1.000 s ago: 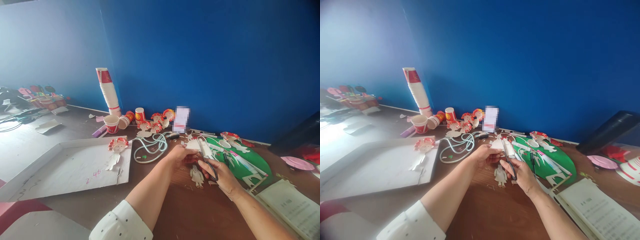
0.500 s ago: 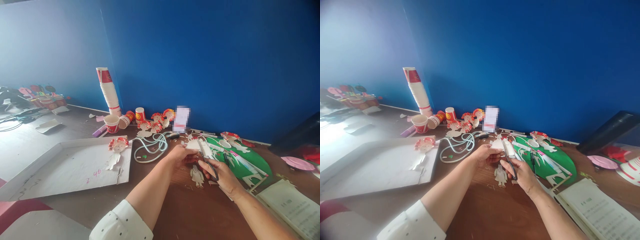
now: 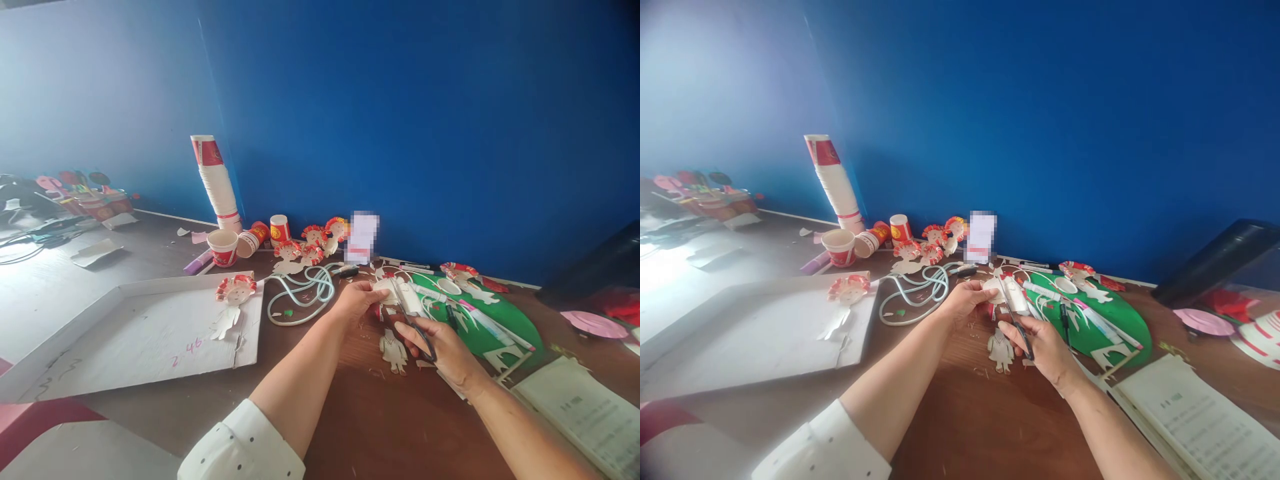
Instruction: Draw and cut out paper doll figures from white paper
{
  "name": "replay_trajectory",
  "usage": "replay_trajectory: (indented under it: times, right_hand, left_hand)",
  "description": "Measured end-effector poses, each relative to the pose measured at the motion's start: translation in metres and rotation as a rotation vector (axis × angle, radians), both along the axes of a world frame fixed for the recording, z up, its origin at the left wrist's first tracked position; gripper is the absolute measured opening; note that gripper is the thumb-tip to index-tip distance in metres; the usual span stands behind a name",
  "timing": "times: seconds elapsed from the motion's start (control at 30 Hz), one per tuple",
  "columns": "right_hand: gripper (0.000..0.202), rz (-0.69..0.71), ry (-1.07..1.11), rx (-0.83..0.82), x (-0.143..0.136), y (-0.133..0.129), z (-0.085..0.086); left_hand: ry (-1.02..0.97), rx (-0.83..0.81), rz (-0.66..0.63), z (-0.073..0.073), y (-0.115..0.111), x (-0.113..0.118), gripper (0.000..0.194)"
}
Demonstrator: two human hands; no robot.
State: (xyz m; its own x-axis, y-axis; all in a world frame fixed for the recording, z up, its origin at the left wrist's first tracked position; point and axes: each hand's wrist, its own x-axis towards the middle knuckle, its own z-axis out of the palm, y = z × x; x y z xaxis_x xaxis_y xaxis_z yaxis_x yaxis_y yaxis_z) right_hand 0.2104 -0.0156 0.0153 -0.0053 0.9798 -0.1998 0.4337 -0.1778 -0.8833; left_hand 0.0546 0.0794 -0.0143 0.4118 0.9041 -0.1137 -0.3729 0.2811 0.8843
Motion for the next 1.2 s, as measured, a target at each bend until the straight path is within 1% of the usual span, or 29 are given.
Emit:
replay_trajectory:
  times: [0.27, 0.47, 0.67, 0.97, 1.2]
  right_hand:
    - [0.048, -0.006, 0.009, -0.039, 0.0018, 0.0006, -0.0016]
    - [0.047, -0.002, -0.001, -0.061, 0.0024, 0.0009, -0.002]
    - [0.046, 0.007, 0.011, -0.054, 0.0017, 0.0004, 0.002]
    - [0.039, 0.028, -0.005, -0.039, 0.0007, 0.0002, 0.0053]
    - [0.039, 0.031, -0.024, -0.021, 0.0016, 0.0003, 0.0019]
  left_hand:
    - [0.079, 0.044, 0.016, -0.0005, 0.0002, -0.0017, 0.038]
    - [0.102, 0.054, 0.021, -0.0007, 0.0003, -0.0023, 0.035]
    - [0.118, 0.064, 0.014, -0.0036, 0.0029, -0.0023, 0.034]
    - [0.126, 0.061, 0.001, -0.0019, 0.0019, -0.0032, 0.036]
    - [0.129, 0.039, 0.025, -0.0013, 0.0015, -0.0017, 0.036]
